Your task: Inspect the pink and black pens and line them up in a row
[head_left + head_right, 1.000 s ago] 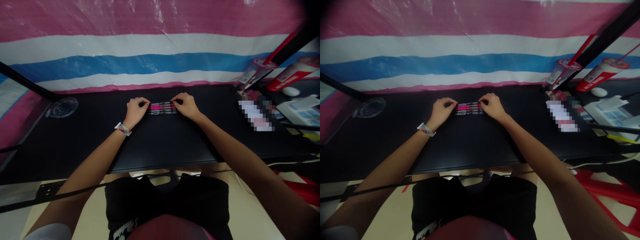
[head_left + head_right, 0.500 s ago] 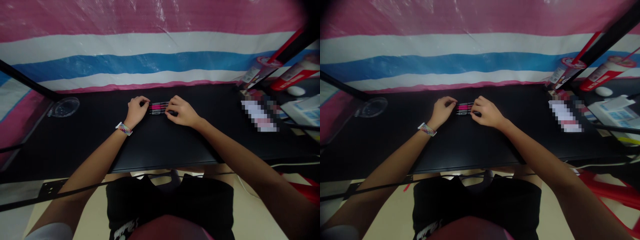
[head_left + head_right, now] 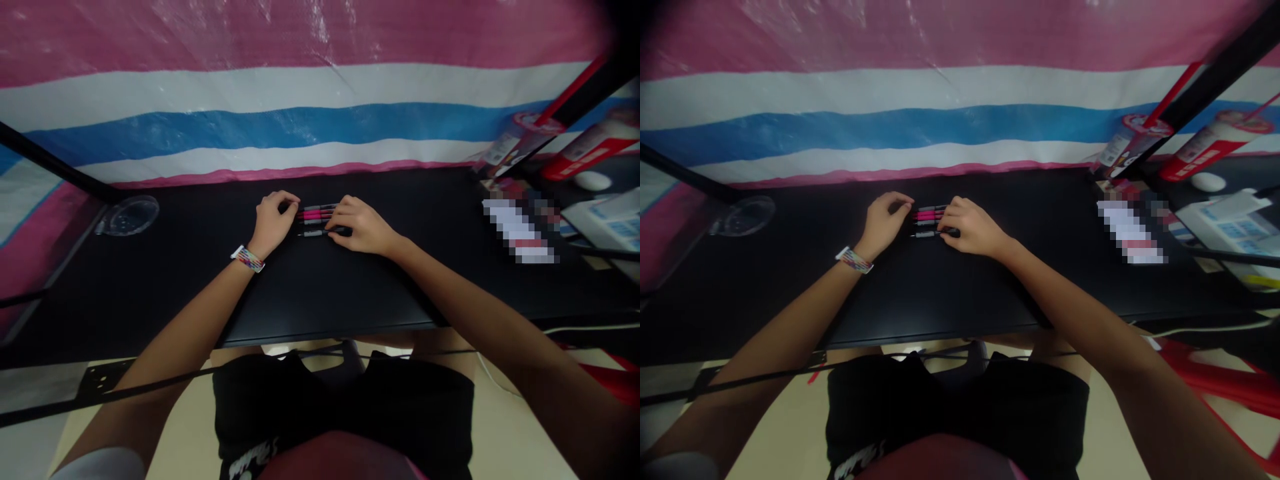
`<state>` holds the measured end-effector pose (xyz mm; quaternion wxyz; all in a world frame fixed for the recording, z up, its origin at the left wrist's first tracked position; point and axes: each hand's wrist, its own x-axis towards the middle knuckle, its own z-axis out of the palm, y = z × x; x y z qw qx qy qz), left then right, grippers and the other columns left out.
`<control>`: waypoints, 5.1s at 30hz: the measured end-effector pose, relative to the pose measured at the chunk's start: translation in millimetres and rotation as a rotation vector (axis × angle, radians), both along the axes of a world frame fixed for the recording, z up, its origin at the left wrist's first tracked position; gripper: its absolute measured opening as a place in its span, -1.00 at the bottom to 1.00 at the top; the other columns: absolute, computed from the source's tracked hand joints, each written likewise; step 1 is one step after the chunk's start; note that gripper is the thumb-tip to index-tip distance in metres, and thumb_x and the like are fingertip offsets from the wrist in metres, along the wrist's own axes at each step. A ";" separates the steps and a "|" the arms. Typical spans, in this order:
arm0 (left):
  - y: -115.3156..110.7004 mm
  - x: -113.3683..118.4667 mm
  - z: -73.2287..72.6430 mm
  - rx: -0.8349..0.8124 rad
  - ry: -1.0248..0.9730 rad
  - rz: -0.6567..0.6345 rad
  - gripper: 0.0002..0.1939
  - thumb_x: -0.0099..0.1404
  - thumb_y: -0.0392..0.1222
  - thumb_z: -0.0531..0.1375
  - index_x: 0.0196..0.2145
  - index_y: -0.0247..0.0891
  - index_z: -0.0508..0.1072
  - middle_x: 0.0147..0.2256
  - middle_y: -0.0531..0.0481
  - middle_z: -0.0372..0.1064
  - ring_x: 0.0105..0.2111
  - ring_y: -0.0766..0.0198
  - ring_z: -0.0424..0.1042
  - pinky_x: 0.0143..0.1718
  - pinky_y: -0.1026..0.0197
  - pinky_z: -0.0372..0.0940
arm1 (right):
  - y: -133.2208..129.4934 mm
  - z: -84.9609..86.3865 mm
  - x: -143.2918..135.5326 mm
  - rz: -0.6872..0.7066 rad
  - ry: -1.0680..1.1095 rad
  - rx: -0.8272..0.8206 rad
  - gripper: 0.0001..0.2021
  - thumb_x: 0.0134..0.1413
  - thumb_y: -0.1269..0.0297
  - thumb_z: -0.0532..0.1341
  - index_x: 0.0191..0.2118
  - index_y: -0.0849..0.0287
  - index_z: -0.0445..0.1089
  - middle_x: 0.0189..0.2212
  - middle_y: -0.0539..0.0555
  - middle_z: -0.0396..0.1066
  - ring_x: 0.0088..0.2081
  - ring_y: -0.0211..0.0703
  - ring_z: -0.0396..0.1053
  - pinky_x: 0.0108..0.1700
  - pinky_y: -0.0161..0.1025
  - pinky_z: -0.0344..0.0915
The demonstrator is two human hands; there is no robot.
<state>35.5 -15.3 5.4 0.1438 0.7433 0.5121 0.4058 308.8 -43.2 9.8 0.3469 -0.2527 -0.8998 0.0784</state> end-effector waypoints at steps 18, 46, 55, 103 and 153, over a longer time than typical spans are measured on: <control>-19.7 12.5 19.6 0.142 -0.089 -0.152 -0.93 0.47 -0.18 0.40 -0.11 -0.06 0.70 -0.10 0.00 0.72 -0.05 0.04 0.60 0.13 -0.11 0.45 | 15.3 5.5 10.3 -0.187 0.744 -0.829 -0.76 0.16 0.00 0.51 -0.18 0.03 0.74 -0.38 0.04 0.60 -0.31 -0.08 0.50 -0.17 -0.05 0.51; -13.8 8.9 16.4 0.013 -0.211 -0.202 -0.88 0.47 -0.04 0.38 -0.13 -0.08 0.69 -0.16 -0.02 0.70 -0.11 0.10 0.64 0.08 0.00 0.49 | 29.4 -6.1 18.4 -0.235 0.808 -0.767 -0.71 -0.01 0.12 0.58 -0.13 0.04 0.75 -0.27 0.07 0.67 -0.29 -0.04 0.54 0.00 0.17 0.62; -6.2 5.4 11.9 -0.023 -0.336 -0.238 -0.80 0.56 0.00 0.30 -0.20 -0.12 0.60 -0.36 0.01 0.60 -0.23 0.16 0.65 0.00 0.05 0.49 | 29.2 -6.9 15.4 -0.222 0.862 -0.788 -0.72 -0.05 0.10 0.60 -0.18 0.02 0.75 -0.35 0.02 0.66 -0.38 -0.11 0.51 -0.10 0.08 0.60; 6.2 -3.5 0.4 0.015 -0.284 -0.203 -0.66 0.53 0.14 0.35 -0.29 -0.14 0.57 -0.33 0.00 0.55 -0.28 0.21 0.54 -0.13 0.12 0.45 | 27.6 -5.3 16.6 -0.296 0.796 -0.740 -0.73 0.05 0.12 0.56 -0.14 0.08 0.74 -0.22 0.14 0.73 -0.15 0.08 0.66 0.15 0.17 0.61; -5.8 4.2 11.3 0.093 -0.309 -0.145 -0.89 0.42 -0.14 0.44 -0.10 -0.08 0.77 -0.10 -0.04 0.74 -0.08 0.06 0.66 0.13 -0.06 0.51 | 14.5 15.3 12.5 -0.019 0.944 -1.253 -0.57 0.17 0.08 0.39 0.11 0.12 0.65 -0.06 0.19 0.71 -0.07 0.03 0.62 0.12 -0.01 0.67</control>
